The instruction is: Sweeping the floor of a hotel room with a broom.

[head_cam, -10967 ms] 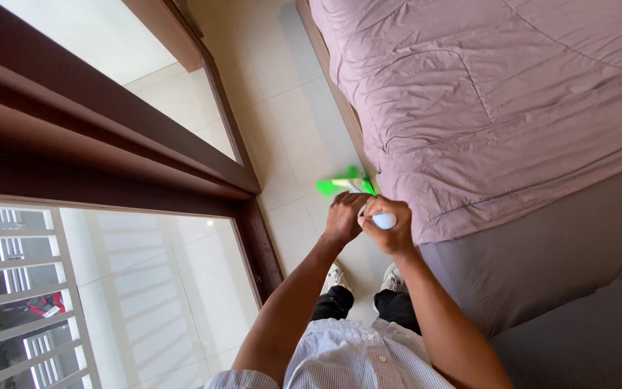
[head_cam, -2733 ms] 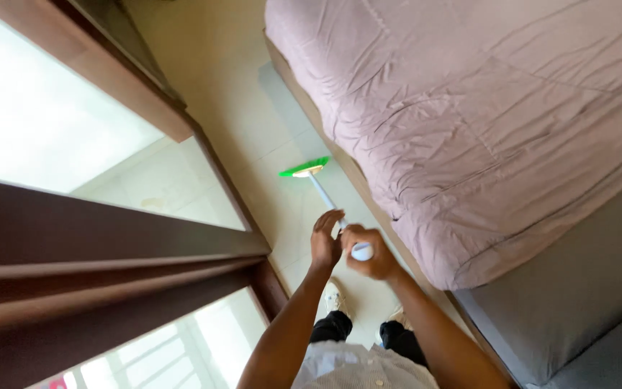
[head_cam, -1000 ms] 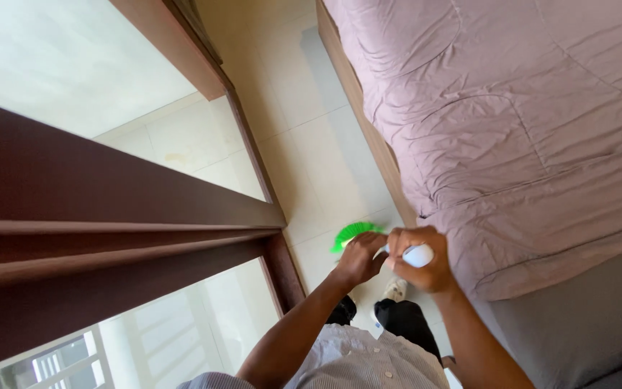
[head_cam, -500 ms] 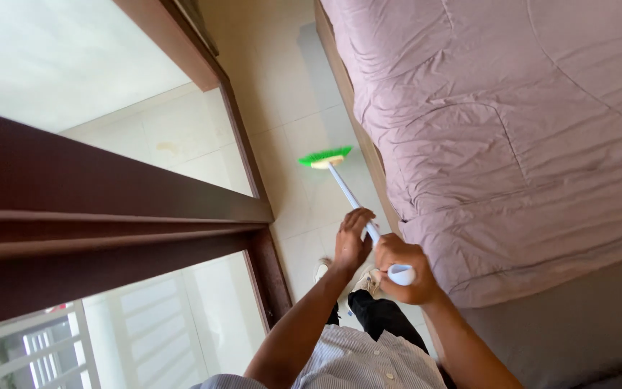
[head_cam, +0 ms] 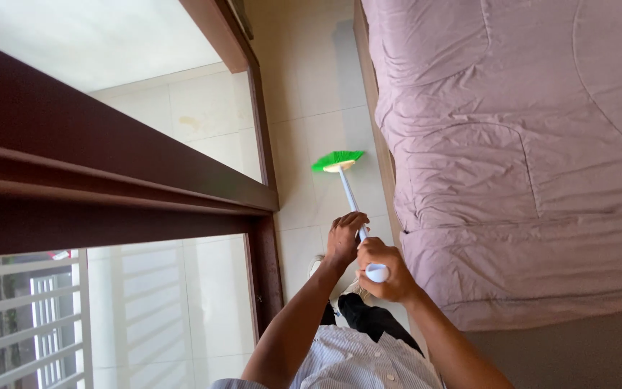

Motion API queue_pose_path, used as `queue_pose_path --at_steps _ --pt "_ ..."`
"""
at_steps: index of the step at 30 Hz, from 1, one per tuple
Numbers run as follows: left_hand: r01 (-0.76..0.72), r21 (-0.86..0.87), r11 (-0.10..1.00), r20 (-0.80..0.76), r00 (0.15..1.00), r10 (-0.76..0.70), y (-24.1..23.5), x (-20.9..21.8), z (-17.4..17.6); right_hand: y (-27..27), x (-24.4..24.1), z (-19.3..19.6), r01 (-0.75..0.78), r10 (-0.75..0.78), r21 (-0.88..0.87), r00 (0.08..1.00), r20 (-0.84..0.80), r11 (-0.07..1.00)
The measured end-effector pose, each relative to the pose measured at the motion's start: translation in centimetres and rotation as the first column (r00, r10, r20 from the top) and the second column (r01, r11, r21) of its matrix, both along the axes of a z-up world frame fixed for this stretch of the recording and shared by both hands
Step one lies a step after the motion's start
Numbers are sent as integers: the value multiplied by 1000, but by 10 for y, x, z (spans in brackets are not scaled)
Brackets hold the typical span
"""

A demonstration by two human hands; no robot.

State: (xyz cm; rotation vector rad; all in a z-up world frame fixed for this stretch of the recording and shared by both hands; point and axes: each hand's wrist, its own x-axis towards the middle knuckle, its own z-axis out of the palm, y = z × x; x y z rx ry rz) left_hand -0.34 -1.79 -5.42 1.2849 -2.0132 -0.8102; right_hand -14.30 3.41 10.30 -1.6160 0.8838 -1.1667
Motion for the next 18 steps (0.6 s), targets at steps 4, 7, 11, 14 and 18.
queue_pose_path --at_steps 4,7,11,14,18 --pt "-8 -89 996 -11 1000 7 2 1 67 -7 -10 42 17 -15 -37 998 61 999" --pt "1 -94 996 -38 999 -5 6 10 81 -17 -11 54 31 -20 -55 984 178 998" --pt "-22 -20 1000 -12 1000 22 9 29 62 -27 -2 25 7 -43 102 934 356 995" --pt "-39 15 999 32 999 39 -9 44 36 -33 10 -4 4 -80 212 933 350 977" --pt "-104 108 989 99 991 94 -56 60 -19 -52 40 -40 50 -79 157 980 185 986"
